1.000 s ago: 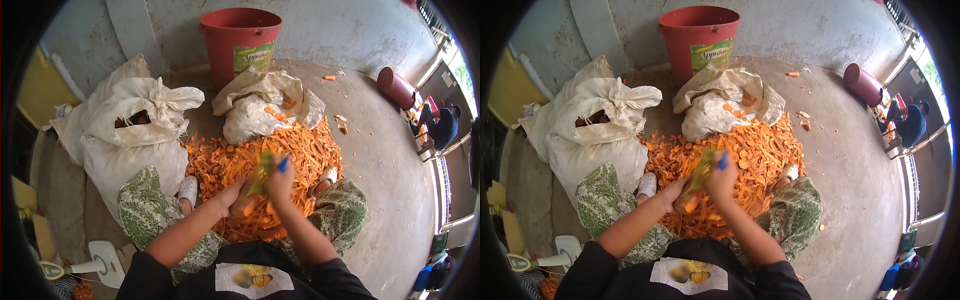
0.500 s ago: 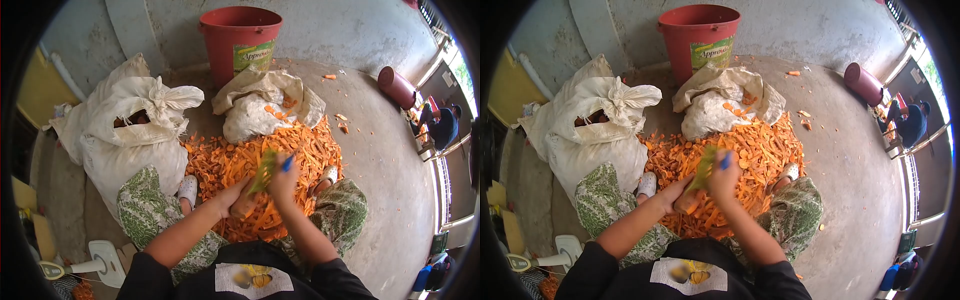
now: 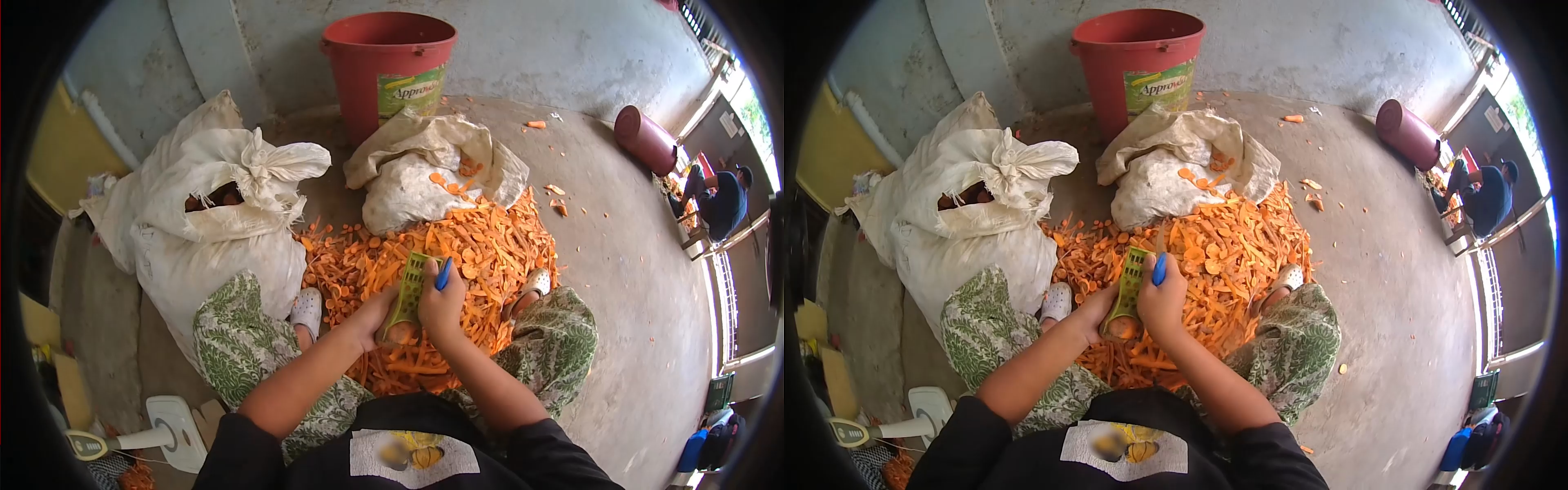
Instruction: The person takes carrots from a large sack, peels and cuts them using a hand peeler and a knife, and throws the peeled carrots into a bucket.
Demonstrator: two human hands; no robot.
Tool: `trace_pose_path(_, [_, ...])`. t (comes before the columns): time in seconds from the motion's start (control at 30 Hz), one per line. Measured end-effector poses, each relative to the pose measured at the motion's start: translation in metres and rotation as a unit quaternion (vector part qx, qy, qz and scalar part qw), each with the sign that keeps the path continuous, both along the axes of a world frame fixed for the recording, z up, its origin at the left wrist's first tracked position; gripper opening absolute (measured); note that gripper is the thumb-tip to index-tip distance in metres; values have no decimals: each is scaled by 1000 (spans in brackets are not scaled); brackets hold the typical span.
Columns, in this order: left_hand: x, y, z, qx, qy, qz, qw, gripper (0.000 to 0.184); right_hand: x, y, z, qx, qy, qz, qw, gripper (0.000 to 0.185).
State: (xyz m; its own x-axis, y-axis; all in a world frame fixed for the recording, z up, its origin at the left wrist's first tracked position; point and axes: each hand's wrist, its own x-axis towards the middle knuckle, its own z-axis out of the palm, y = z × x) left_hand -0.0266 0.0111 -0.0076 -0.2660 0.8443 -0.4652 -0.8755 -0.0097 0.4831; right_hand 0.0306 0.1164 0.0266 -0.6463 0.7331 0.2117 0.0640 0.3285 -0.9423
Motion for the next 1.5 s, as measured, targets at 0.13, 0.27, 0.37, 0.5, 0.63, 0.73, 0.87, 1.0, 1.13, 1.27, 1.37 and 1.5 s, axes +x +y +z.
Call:
trace_pose_path(0.13, [-2,5,-8,-14,9,1,1000,38,-2,7,-1,12,-21,-28,999,30])
trace_pose_path(0.27, [-8,8,-3,-5,14,46,999,40,-11,18,-18,-61,-19,-68,996,30])
trace_pose_path(0.37, [-4,-4,34,10,-55,49,997,40,-22,79,-33,-213,-35,-262,941,28])
trace_pose_path(0.5, [-8,-9,15,46,-42,55,997,39,-12,109,-36,-283,123,-260,915,25])
trace_pose_path(0.63, [-8,5,-3,-20,-69,67,995,38,-12,21,25,-237,-2,-64,969,27])
trace_pose_path(0.73, [0,4,-8,-19,-60,33,997,37,-10,-1,5,-96,-8,-11,995,28])
trace_pose_path(0.87, [4,3,-9,4,-53,8,999,39,-12,10,-11,20,-93,-8,995,29])
trace_pose_path(1.0, [11,-8,15,-44,-3,-135,990,43,-26,93,-32,-122,-72,-173,975,27])
trace_pose_path(1.13, [9,-2,15,-73,-19,-106,992,45,-21,119,-39,-144,34,-213,966,26])
trace_pose_path(1.27, [-4,-1,-9,12,-71,-63,995,45,-8,30,-1,-102,-30,-27,994,19])
trace_pose_path(1.37, [2,2,-2,-1,-9,-54,998,44,-2,3,-9,28,-51,-16,998,13])
trace_pose_path(1.5, [11,-3,4,-66,40,-108,991,45,-18,78,-30,52,-75,-166,982,17])
